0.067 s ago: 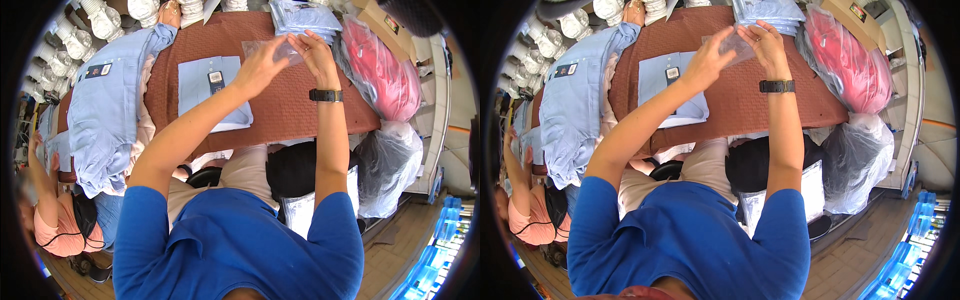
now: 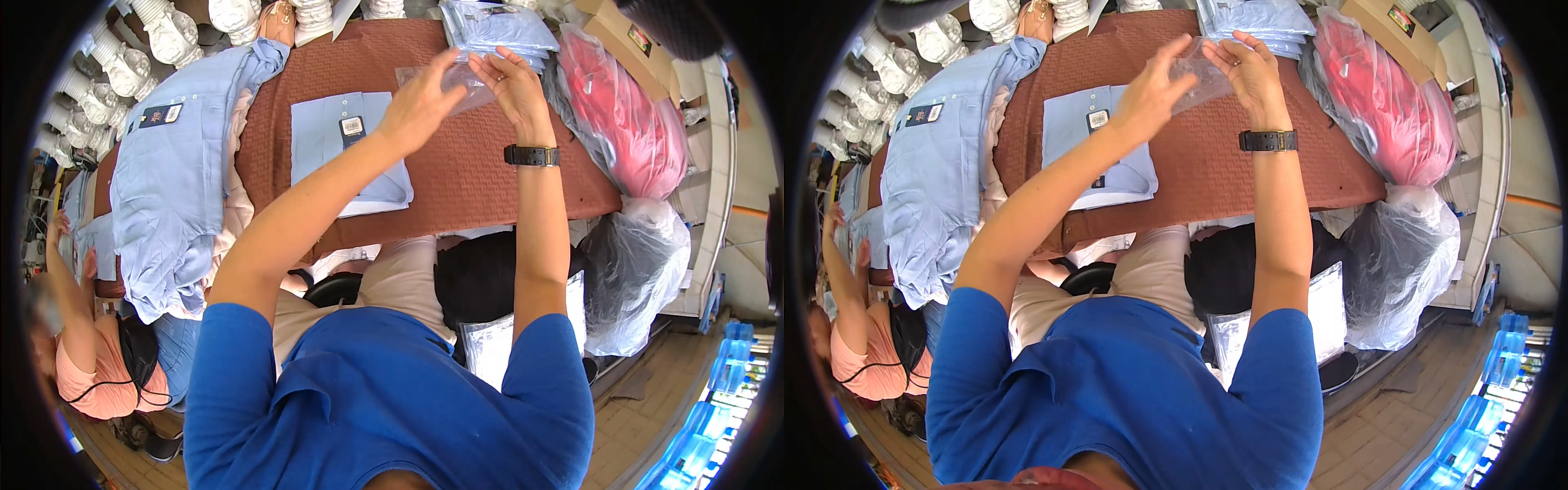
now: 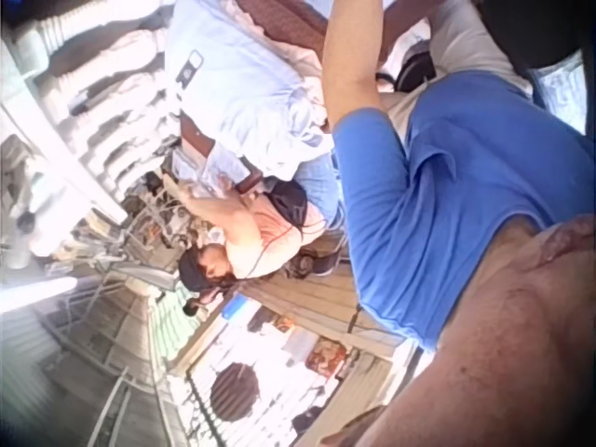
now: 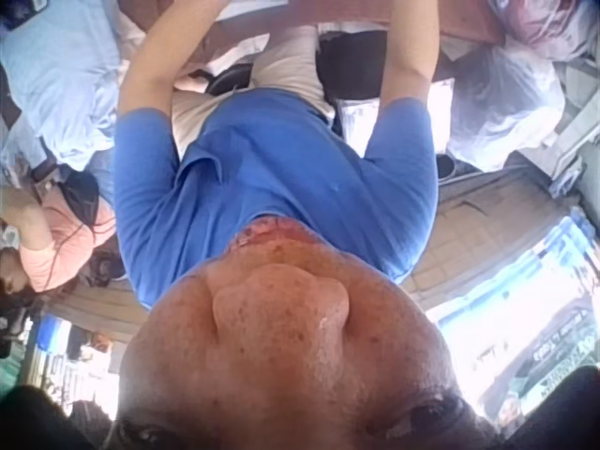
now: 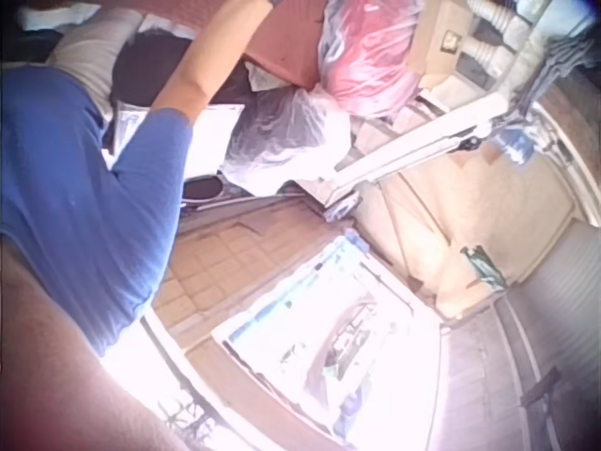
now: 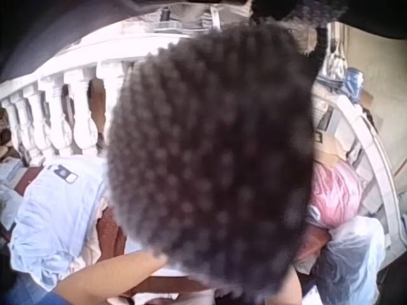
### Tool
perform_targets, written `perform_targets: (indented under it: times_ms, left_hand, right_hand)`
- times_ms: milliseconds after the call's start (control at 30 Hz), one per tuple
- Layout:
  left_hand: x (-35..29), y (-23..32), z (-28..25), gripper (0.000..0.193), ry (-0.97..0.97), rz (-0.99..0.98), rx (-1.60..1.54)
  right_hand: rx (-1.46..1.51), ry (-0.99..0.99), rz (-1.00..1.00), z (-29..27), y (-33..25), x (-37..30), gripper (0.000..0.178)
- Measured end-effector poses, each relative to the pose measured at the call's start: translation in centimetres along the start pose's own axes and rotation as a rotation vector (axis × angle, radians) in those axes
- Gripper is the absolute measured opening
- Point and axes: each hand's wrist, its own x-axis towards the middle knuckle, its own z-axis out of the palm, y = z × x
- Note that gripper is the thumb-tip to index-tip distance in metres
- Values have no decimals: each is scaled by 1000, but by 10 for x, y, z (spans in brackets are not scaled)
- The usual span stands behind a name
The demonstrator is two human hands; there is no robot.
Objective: The person folds a blue shirt, places it inside a clear plastic bag, seals the bag with tape, and stacks the packaged shirt onto a pile of other shirts.
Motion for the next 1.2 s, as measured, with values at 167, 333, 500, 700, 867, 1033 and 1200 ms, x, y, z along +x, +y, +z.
perform_targets:
  times_ms: [167, 333, 500, 700, 867, 1033, 1200]
  left_hand:
    - [27, -58, -26, 45, -351, -135, 22]
    - [61, -114, -48, 42, -354, -22, 157]
    - [86, -162, -78, 48, -314, -32, 293]
    - [108, -179, -127, 55, -207, 13, 375]
    - [116, -167, -171, 61, -126, 115, 380]
    - [54, -160, -185, 67, -273, 83, 385]
    - [-41, -153, -140, 72, -428, -80, 289]
  right_hand:
    - [-335, 31, -158, 24, -1, -28, 44]
    - [-931, 269, -594, 31, 45, -51, 50]
    - [-1098, -134, -456, 48, 96, -34, 33]
    - [-1204, -225, -428, 112, 157, 29, 40]
    - [-1075, -163, -585, 151, 151, 128, 47]
    - [-1061, -339, -762, 167, 188, 119, 46]
    - [-1354, -576, -573, 102, 252, 64, 46]
